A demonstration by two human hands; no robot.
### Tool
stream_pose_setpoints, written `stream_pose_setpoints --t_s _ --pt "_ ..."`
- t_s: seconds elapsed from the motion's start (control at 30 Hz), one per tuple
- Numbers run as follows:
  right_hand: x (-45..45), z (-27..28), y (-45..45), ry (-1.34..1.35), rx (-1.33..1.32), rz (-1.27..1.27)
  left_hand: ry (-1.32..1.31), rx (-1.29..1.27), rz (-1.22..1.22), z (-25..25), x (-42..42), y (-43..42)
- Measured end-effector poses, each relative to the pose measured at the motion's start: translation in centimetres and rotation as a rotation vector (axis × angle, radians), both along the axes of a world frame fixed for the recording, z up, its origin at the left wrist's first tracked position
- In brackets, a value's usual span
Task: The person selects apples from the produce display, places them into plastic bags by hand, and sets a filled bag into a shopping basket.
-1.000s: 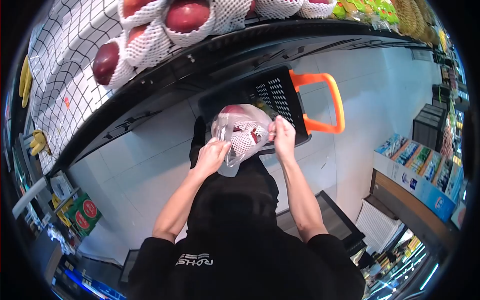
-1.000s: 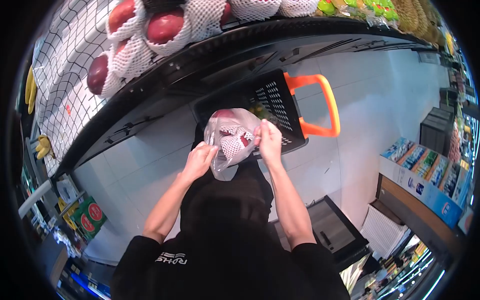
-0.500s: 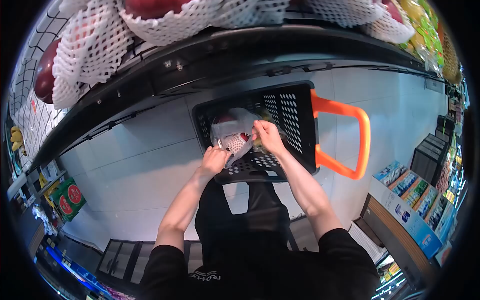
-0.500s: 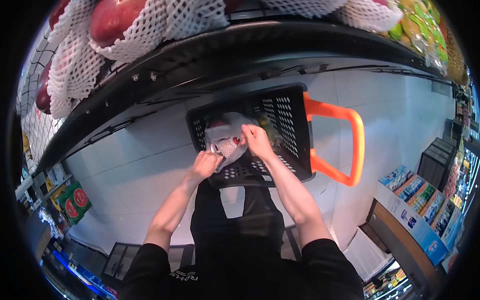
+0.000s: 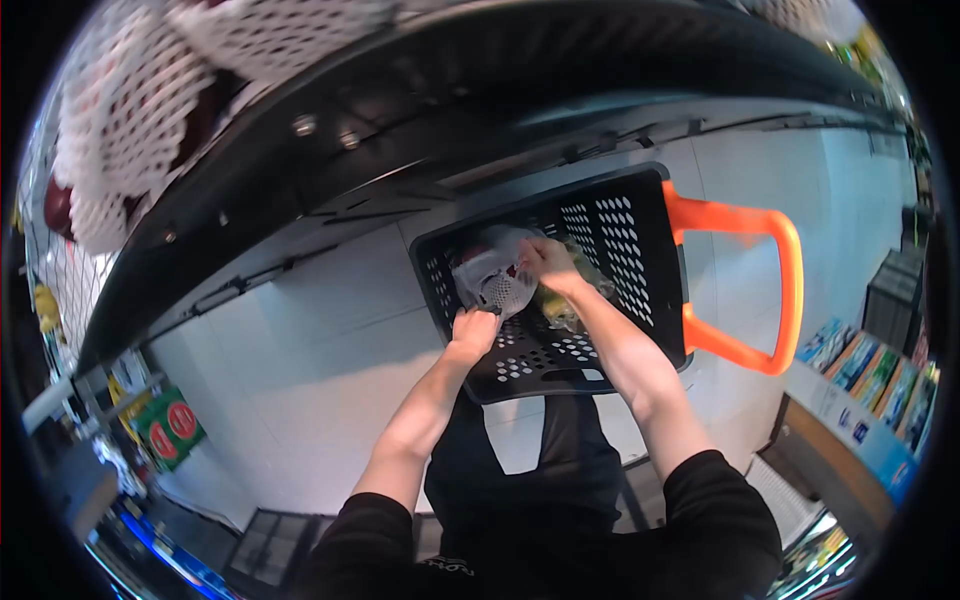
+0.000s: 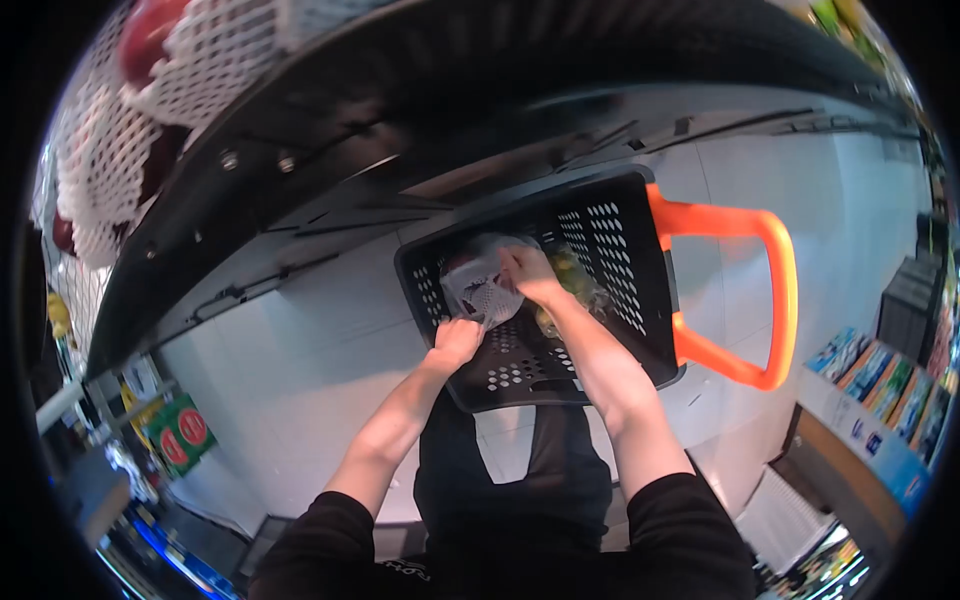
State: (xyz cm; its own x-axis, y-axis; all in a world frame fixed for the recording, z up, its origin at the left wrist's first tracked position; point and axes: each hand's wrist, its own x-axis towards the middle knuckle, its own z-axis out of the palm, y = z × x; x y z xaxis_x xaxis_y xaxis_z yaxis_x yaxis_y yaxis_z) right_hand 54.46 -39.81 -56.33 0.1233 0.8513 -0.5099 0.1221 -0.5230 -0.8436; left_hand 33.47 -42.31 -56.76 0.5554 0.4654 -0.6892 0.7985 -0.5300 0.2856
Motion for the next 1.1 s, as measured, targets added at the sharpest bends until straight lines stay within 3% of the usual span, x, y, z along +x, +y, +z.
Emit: stream_pose_setpoints --t_s 0.23,0.37,0.53,0.67,0.87,0.97,1.1 --pt "0.2 -4.2 -0.3 -0.049 0.011 -0.080 0.077 0.133 -0.138 -4.9 0.3 0.0" --pt "-0.2 -6.3 -0.2 -0.092 0.172 -0.135 0.113 0.115 -0.178 -6.7 0.5 0.4" --pt "-0.7 -7.3 0.9 -0.114 0.237 -0.179 0.204 0.027 -0.073 -6.9 1.6 1.8" --pt "-0.3 -6.0 1.7 -0.116 0.143 -0.138 0.216 0.002 0.000 -7.0 2.4 2.5" --pt "0.3 -6.6 0.5 -0.155 0.188 -0.239 0.074 -0.164 0.058 -6.6 4.1 1.5" --pt "0.6 -6.6 0.6 -0.130 0.177 -0.248 -0.006 -0.106 -0.049 -5.9 4.0 1.4" --pt "1.0 -5.5 1.4 -0.117 0.071 -0.257 -0.015 -0.080 0.059 -5.4 2.5 3.7"
